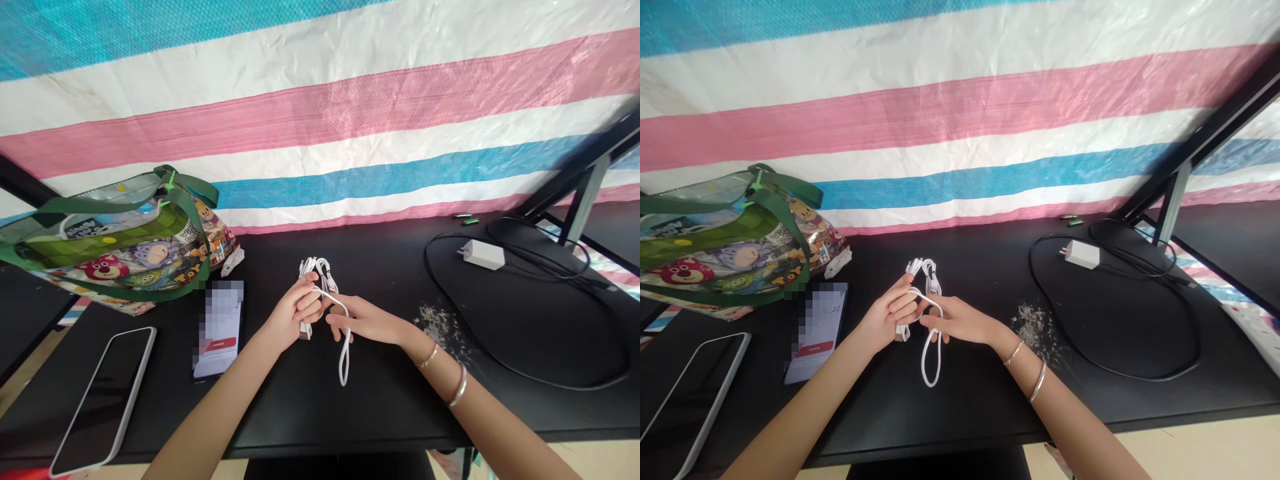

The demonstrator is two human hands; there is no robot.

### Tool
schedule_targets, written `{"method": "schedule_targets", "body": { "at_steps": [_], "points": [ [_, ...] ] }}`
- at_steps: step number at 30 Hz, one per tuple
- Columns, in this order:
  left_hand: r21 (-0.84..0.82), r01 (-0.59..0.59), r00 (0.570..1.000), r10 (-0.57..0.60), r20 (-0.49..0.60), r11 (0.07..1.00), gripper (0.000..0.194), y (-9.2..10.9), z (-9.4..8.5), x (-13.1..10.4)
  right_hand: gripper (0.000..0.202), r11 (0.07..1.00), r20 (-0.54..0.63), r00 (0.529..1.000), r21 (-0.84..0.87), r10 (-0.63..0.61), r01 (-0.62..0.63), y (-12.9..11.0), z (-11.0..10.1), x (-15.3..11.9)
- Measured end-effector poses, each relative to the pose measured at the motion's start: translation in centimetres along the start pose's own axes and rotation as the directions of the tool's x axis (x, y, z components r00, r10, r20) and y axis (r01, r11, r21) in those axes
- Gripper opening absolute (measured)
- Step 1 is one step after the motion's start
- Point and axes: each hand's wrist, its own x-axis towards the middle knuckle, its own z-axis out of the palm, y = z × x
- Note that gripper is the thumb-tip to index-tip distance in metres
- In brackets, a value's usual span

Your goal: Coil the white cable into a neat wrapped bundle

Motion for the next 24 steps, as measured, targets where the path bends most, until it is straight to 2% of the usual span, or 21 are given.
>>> {"method": "schedule_targets", "body": {
  "at_steps": [24],
  "points": [
    [0.07,-0.01,0.999,0.013,-0.043,0.998,0.012,-0.14,-0.05,0.24,0.015,0.988,-0.09,0.996,-0.156,-0.028,0.013,0.53,0.53,0.08]
  ]
}}
